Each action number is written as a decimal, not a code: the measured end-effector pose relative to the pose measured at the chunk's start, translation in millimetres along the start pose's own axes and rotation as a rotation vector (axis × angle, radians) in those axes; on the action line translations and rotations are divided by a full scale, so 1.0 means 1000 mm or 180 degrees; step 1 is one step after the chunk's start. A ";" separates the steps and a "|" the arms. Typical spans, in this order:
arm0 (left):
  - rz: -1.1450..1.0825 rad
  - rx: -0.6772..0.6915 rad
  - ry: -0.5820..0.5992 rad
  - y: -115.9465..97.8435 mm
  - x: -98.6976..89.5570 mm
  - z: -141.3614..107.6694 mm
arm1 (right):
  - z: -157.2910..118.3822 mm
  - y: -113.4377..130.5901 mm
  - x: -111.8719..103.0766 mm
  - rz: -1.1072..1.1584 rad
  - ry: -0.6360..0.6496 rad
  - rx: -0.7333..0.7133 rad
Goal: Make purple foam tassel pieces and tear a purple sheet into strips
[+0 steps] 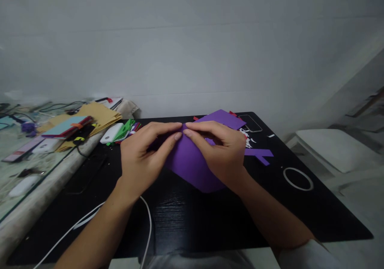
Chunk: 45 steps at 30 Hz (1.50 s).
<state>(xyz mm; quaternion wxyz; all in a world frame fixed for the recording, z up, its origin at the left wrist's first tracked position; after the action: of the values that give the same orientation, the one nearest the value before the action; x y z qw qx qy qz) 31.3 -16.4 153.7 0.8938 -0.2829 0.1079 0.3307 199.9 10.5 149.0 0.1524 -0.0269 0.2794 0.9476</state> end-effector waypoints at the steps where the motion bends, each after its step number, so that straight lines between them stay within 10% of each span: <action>1: -0.0001 0.0007 0.0002 0.000 0.000 0.000 | 0.000 0.000 0.000 -0.0008 -0.0002 -0.0004; 21: -0.0144 -0.0044 0.0023 0.001 0.000 0.000 | 0.000 -0.004 0.000 0.0129 0.0096 0.0198; 33: -0.1226 -0.1007 0.1010 0.040 -0.016 0.019 | 0.024 -0.042 -0.019 0.0753 -0.0279 0.0679; 45: -0.2588 -0.2004 -0.0251 0.047 0.011 0.015 | 0.023 -0.053 -0.018 0.0908 -0.0740 0.0665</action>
<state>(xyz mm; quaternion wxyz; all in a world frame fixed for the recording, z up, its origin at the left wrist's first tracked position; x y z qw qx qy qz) 9.2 27.2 140.9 0.8251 -0.5446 -0.1494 -0.0166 234.3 60.1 143.2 0.0498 0.1384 0.3575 0.9222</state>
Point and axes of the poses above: each hand's wrist, its own z-axis towards the middle knuckle, its own x-axis out of the palm, y = z × x, the point moved 2 cm from there along z, towards the middle knuckle, and after that the axes turned 2 degrees about -x, right-handed, at the moved point
